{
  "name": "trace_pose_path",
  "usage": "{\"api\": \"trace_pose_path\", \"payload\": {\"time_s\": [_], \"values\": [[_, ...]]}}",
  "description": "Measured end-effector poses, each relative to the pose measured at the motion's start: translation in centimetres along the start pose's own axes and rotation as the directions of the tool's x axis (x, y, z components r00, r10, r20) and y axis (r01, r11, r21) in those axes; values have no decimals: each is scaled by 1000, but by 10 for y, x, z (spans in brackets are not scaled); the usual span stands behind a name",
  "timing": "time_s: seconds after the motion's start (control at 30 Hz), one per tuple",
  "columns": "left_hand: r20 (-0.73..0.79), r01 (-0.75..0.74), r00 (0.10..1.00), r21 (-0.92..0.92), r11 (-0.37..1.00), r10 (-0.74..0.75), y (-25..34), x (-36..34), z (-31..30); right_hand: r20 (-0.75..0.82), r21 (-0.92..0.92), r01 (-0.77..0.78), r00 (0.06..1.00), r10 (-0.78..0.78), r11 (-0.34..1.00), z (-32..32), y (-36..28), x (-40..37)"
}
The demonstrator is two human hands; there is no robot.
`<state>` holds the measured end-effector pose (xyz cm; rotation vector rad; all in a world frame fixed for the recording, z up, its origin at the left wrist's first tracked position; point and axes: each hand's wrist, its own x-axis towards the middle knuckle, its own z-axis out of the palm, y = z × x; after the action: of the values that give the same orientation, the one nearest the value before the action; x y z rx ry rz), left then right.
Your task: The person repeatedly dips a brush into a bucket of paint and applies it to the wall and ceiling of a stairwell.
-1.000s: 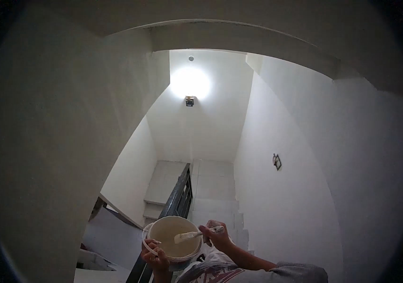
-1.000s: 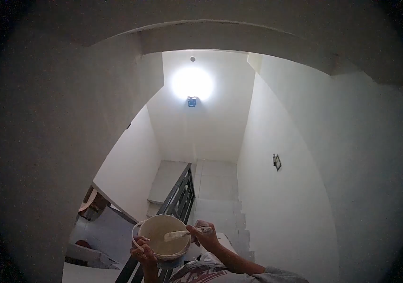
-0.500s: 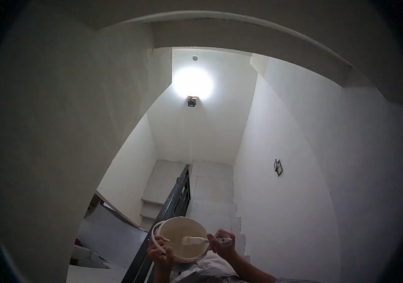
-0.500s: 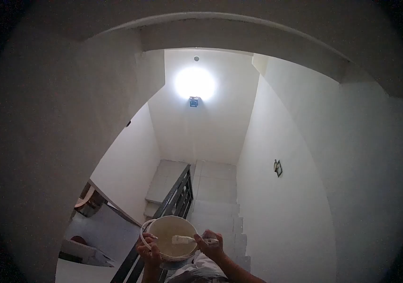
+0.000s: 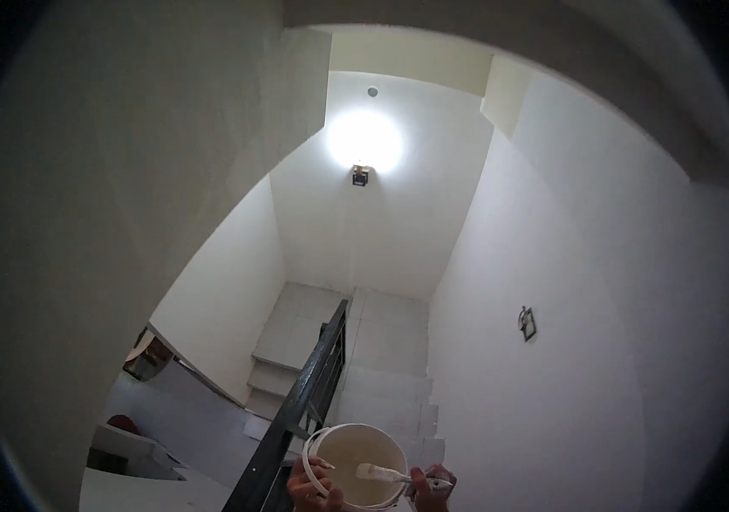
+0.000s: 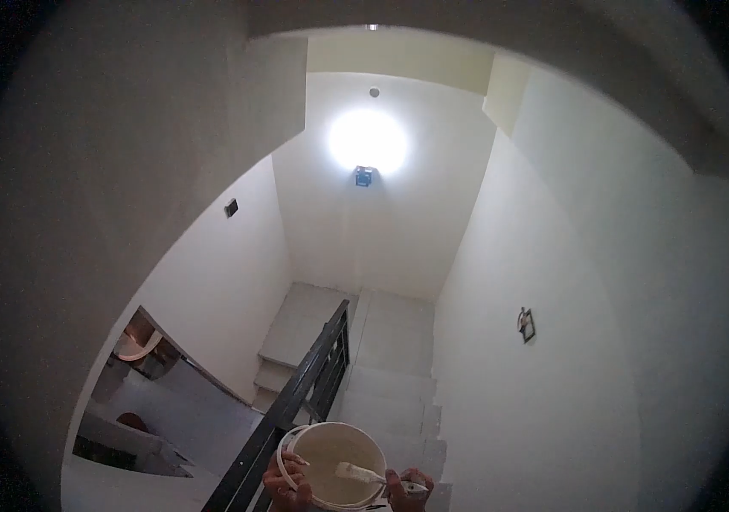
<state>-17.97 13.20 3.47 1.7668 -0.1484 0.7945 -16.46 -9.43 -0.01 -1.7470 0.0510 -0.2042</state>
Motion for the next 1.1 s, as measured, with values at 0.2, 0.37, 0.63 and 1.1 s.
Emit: {"api": "trace_pose_path", "payload": {"time_s": [0.2,0.37,0.63,1.1], "values": [[-70,-135,988,2,991,135,-50,-11,1,-3,113,-251,967,253,961,15,18,-13],[-38,-100,994,-17,995,99,-58,-8,-13,-90,156,-131,985,147,979,25,84,-23],[5,-73,997,-42,996,73,-59,1,-39,269,557,-671,703,659,489,36,8,-31],[-25,-44,999,-25,999,44,-23,0,-58,377,606,-548,836,399,576,25,-13,-12]]}}
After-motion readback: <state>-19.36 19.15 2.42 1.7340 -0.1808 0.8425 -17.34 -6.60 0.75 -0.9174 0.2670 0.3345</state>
